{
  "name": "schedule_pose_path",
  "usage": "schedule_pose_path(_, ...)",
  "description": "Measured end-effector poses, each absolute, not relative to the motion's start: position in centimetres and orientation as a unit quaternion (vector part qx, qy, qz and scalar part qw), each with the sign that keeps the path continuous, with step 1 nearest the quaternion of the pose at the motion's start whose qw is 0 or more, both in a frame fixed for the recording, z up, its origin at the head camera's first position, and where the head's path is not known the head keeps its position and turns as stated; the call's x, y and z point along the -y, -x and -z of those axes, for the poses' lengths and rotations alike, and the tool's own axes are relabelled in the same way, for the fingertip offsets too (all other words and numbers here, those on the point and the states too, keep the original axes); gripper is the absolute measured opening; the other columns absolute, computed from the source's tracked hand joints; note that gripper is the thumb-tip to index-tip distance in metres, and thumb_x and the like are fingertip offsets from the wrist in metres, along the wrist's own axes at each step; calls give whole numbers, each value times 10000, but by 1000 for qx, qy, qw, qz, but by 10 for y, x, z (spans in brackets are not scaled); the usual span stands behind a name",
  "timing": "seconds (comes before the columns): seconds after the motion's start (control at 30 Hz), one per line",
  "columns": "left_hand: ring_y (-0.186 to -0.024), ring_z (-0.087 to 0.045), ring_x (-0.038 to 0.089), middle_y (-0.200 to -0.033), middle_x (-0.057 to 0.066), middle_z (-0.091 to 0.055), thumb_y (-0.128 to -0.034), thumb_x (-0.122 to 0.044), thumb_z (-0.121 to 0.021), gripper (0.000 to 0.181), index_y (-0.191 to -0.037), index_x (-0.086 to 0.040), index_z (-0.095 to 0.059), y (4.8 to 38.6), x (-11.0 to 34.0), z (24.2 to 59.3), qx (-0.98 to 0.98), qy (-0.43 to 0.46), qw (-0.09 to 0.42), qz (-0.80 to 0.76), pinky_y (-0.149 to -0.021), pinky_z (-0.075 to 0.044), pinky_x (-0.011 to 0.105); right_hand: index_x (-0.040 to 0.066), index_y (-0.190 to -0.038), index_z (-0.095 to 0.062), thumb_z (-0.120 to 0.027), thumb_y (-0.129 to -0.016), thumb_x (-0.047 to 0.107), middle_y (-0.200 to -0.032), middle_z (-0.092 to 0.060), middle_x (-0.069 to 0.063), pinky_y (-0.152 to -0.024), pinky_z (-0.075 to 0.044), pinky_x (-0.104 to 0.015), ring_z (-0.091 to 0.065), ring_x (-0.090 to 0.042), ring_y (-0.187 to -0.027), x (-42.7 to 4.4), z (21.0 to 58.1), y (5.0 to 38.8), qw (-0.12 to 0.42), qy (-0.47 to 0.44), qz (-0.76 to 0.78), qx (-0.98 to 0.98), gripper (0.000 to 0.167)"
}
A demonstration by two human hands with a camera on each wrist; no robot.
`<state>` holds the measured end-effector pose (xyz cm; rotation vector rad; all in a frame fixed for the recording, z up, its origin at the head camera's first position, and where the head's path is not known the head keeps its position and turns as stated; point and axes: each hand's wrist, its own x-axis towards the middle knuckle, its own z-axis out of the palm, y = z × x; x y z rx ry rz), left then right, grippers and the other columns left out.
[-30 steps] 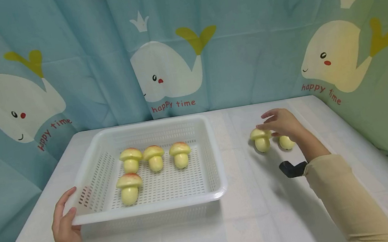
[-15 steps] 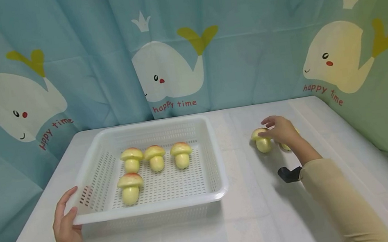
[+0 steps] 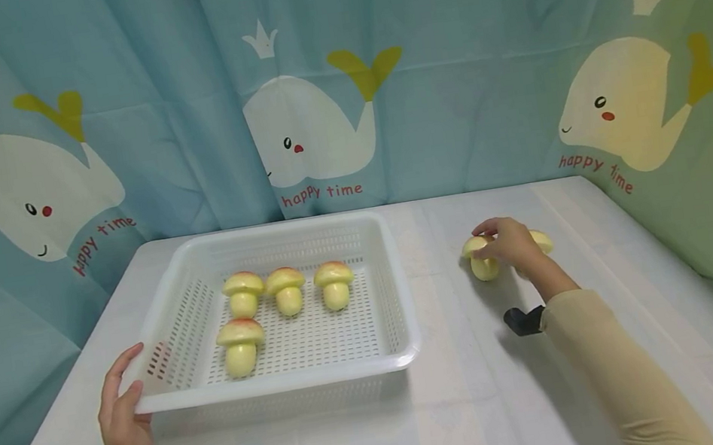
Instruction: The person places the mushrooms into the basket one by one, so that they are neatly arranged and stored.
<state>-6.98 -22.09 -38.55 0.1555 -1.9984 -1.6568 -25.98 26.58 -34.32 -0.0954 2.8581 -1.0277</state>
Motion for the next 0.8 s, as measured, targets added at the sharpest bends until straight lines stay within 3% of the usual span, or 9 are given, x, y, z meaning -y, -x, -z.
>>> schedule_pose_path(0.27,-1141,-412,131,-1369,-8,-367,-920,-121,-250,451,-1339,-75,-410,71,222,387,733,-54,268,622,-795,-400,133,-93,-1176,-521,-702,-781,108,-1200,-452,-310,-860,-358,-500,-437,-406,-1047,-263,347,262,50,26,339,-939,479)
schedule_pose_path(0.5,-1130,-417,133,-1358,-14,-370,-919,-121,-246,453,-1340,-71,-407,71,222,386,734,-49,270,622,-792,-401,134,-92,-1180,-526,-704,-779,108,-1178,-490,-290,-739,-428,-344,-475,-349,-999,-264,348,258,30,38,365,-930,482)
schedule_pose_path(0.63,-1134,-411,129,-1362,-19,-366,-921,-125,-242,453,-1342,-74,-403,70,221,386,738,-51,267,618,-802,-391,138,-94,-1194,-523,-707,-786,116,-1161,-516,-272,-656,-466,-250,-502,-277,-955,-265,346,254,18,59,396,-916,495)
schedule_pose_path(0.8,-1143,-406,124,-1365,-20,-368,-919,-123,-231,458,-1341,-75,-402,70,221,385,745,-55,267,609,-811,-385,140,-102,-1217,-500,-702,-792,91,-1179,-502,-262,-667,-481,-249,-510,-138,-887,-261,345,250,37,65,444,-893,508)
